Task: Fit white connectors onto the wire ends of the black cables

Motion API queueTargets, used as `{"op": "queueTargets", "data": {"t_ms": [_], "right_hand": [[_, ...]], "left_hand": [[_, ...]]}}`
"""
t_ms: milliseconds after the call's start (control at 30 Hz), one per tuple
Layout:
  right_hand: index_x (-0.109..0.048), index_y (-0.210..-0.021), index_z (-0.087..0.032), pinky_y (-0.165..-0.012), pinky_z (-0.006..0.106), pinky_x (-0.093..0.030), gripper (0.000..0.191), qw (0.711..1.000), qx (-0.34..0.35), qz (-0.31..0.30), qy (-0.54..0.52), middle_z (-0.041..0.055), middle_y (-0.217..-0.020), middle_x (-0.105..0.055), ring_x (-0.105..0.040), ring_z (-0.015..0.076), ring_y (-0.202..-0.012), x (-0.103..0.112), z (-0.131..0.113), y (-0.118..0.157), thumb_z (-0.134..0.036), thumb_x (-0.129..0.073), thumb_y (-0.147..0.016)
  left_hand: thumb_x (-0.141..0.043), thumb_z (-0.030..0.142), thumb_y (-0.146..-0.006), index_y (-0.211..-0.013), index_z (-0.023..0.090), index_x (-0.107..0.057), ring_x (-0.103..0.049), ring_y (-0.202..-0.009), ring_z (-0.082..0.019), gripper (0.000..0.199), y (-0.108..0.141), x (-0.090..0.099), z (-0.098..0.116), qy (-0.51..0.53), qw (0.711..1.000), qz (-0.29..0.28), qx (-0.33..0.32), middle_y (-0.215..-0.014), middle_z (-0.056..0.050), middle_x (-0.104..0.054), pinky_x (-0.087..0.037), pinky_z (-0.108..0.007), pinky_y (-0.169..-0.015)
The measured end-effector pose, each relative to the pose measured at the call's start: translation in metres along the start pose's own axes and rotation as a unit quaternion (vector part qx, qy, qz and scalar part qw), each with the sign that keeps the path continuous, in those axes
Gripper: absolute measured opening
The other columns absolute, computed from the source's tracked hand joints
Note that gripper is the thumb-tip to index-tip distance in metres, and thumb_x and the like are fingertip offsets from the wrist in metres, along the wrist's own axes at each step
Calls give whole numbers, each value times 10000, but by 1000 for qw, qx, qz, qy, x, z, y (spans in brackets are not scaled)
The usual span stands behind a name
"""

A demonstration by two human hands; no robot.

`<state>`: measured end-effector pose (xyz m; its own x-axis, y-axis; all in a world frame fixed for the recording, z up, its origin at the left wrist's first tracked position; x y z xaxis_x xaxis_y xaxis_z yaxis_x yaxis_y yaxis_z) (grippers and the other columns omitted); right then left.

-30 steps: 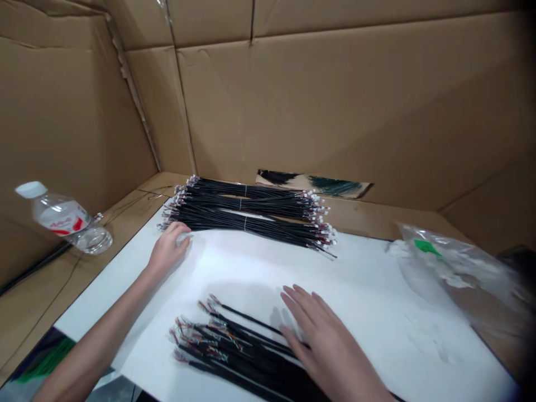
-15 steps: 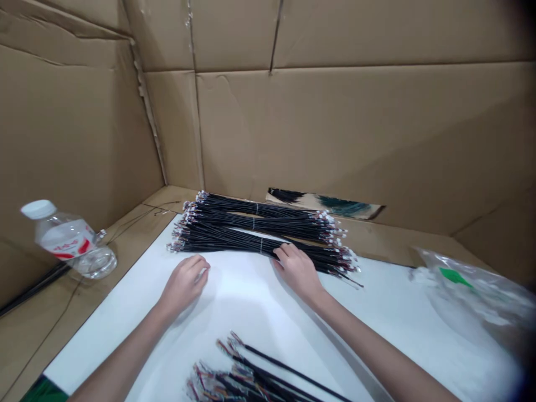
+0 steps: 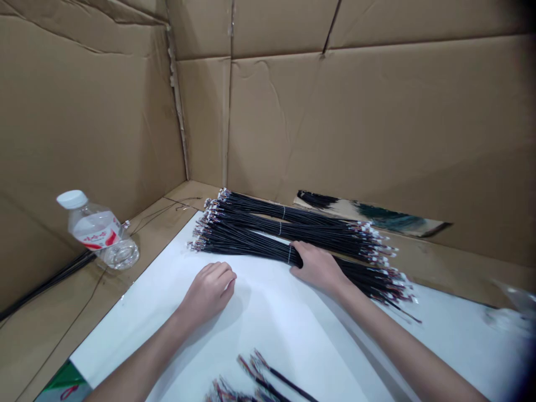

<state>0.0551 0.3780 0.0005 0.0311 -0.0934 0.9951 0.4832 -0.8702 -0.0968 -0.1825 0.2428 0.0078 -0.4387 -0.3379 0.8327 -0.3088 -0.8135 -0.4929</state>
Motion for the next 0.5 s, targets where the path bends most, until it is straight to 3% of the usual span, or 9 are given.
{"op": "queueTargets", "data": {"t_ms": [267,500], "right_hand": [[-592,-1140,-146,-784,375,-546,298,999,-15,-43,17,70,-1067,-645,-645,181,-896,9,-7,-5,-354,-571,-928],[-603,-1094,-152,-809,378,-506,293,998,8,14,57,71,-1025,-648,-621,193,-920,68,-3,18,-382,-560,-918]], "left_hand": [[-455,118,-914,-851,180,-595,-639,-767,-191,166,-1,2,-4,-15,998,47,-45,-800,-34,-663,-505,-322,-702],[-556,33,-830,-960,188,-603,-647,-784,-180,208,6,24,-1,-26,976,193,-101,-861,-54,-682,-513,-304,-737]]}}
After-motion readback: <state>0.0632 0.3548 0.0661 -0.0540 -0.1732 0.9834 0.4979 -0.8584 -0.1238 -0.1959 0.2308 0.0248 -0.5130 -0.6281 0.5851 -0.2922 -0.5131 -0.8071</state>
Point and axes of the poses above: each hand's wrist, its own y-axis away from the middle knuckle, its own x-axis out of the back of the hand, z = x × y, the point moved 4 cm from there along -y, towards the middle knuckle
